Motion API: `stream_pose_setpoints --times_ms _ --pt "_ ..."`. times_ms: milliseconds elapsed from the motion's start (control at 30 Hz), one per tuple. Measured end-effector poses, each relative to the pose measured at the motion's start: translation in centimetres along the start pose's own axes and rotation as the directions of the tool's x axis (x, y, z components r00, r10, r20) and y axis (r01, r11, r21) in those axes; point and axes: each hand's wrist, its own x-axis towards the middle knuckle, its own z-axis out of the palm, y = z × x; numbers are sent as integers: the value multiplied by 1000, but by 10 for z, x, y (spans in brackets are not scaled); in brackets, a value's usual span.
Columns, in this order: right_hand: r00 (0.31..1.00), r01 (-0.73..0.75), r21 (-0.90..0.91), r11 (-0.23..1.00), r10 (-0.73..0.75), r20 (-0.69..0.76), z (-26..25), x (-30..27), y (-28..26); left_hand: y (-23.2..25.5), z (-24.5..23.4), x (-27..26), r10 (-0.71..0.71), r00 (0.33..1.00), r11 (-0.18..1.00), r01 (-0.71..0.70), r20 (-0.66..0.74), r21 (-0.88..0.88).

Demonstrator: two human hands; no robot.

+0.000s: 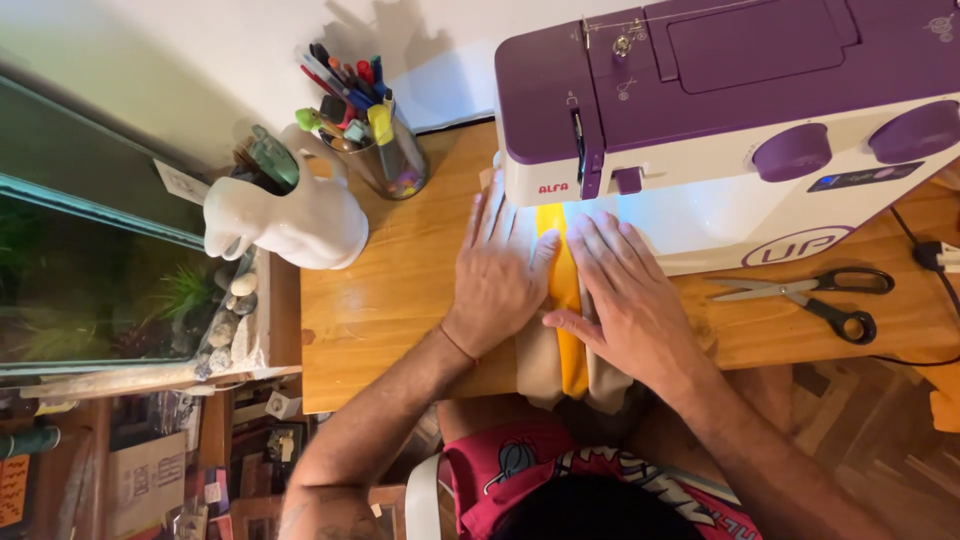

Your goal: Pinning fabric pieces together and sewing them using a sewing machine

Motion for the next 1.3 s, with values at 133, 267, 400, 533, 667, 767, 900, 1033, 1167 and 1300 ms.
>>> stream_pose_setpoints --times_ms 133,267,400,533,667,767,900,1033,1167,1300 --pt "1000 6 -14 1000 -6 -10 4 -4 2 -19 4 -5 -6 996 997 -1 85 80" --pt "1000 3 -13 1000 -3 -9 2 -3 1 -23 1 -3 -33 982 985 1 187 172" --pt "1000 2 -30 1000 -2 6 -4 1 -2 -22 -5 -1 -51 969 979 1 243 203" --pt "1000 -9 -29 1000 9 16 -3 0 -1 -21 -7 1 -79 964 979 28 254 200" --pt "999 -22 11 1000 22 38 -2 -3 -1 -16 -11 3 -67 972 983 25 227 183" --pt "998 -49 155 987 42 45 8 -12 4 -19 -9 -1 -35 986 994 17 166 110" --pt "944 -209 270 940 266 -193 11 -45 14 -9 -24 -11 -55 998 994 52 -31 -97" --pt "742 -620 451 642 666 71 4 -65 5 -7 -23 -69 -459 880 833 377 -125 -405" --pt "478 -755 655 33 713 513 2 -57 -1 -1 -9 -96 -663 550 436 835 508 -335" --pt "517 -699 714 -24 673 529 -18 -18 -33 13 -7 -86 -613 472 6 805 634 -594"
